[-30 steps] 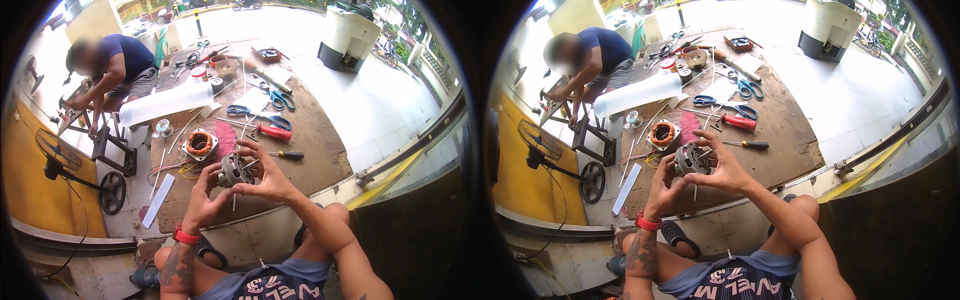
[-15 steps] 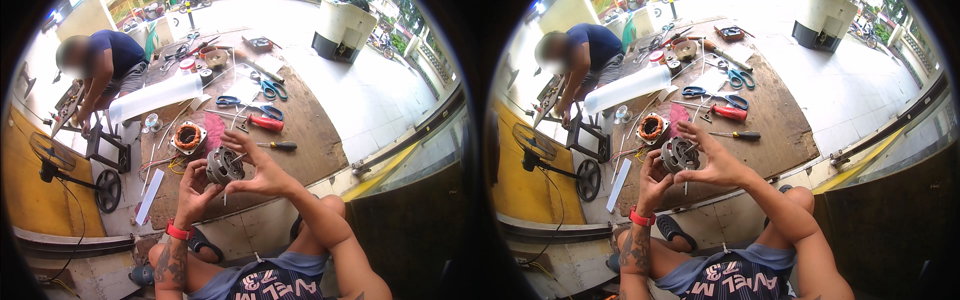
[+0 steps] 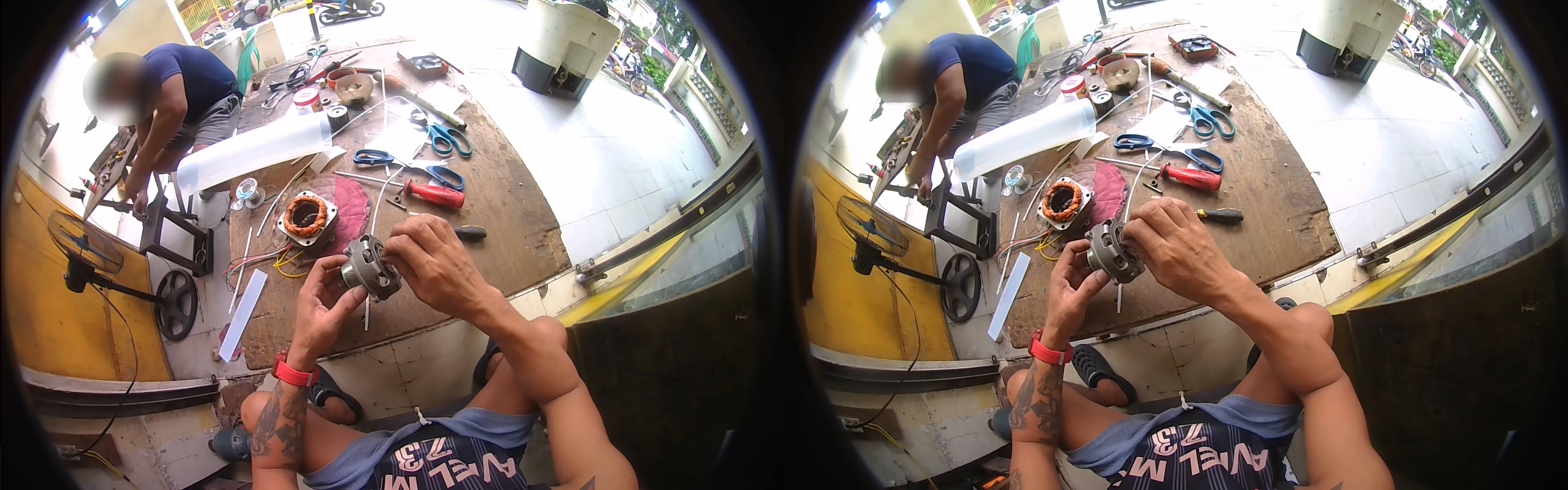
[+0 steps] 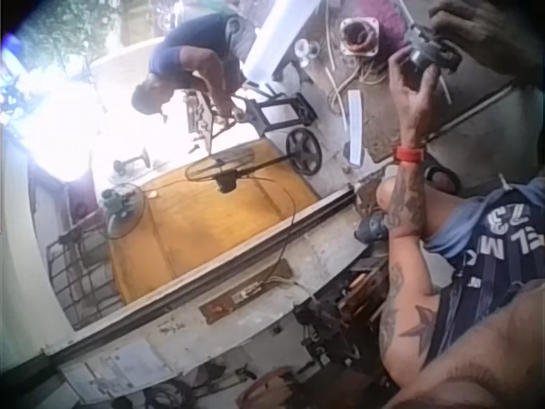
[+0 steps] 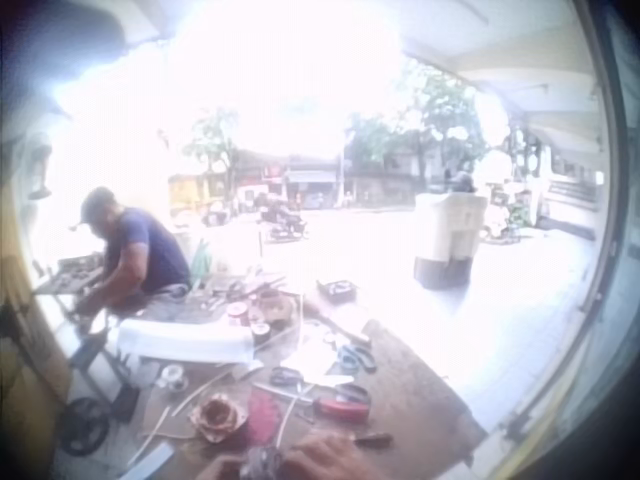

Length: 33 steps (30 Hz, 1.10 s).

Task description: The person disassembles a small motor component on a workbench, using a screwdriver to remove screws and separate the housing. They handle the rotor and stator, inspect the internal parts, and use pliers to adjust components before reassembling the motor.

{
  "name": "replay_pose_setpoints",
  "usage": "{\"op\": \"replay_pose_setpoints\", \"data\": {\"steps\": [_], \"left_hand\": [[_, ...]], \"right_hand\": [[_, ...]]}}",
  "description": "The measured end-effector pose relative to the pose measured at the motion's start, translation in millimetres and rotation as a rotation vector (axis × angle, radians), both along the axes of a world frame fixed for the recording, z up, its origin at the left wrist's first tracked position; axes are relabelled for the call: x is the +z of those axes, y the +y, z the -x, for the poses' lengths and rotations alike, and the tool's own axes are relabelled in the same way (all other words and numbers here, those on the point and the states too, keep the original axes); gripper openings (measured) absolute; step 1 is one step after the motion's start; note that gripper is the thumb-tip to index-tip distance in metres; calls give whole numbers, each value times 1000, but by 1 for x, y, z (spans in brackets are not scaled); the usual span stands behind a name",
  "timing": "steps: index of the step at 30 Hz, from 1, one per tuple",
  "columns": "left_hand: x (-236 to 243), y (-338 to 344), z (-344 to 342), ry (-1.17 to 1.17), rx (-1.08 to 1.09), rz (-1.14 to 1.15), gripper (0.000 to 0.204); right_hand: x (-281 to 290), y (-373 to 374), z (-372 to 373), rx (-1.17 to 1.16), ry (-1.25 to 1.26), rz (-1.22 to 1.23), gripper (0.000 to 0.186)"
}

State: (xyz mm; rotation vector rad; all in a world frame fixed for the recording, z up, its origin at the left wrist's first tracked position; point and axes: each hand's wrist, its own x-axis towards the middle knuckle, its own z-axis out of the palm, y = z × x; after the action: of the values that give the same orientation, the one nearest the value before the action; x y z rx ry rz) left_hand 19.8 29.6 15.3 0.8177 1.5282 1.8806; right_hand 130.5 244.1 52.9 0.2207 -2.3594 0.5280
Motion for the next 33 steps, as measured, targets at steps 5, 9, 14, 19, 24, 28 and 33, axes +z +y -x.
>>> {"op": "replay_pose_setpoints", "data": {"steps": [5,9,14,19,24,28,33], "left_hand": [[-4,0,4,-177,-13,-67,45],[-4,-4,7,-265,-24,-131,43],[-1,-6,8,-252,-26,-148,45],[0,-3,6,-160,1,-153,48],[-1,-2,6,-80,-60,-178,65],[-3,-3,5,-113,-64,-153,67],[-6,0,3,159,-28,-125,68]], "right_hand": [[-2,2,-4,-68,42,123,17],[0,18,-2,-138,52,233,16],[12,38,0,-227,38,634,24],[11,15,-6,55,-198,841,31],[4,0,-2,173,-399,908,30],[6,4,-2,160,-227,502,21],[-2,-7,-3,126,-173,485,14]]}}
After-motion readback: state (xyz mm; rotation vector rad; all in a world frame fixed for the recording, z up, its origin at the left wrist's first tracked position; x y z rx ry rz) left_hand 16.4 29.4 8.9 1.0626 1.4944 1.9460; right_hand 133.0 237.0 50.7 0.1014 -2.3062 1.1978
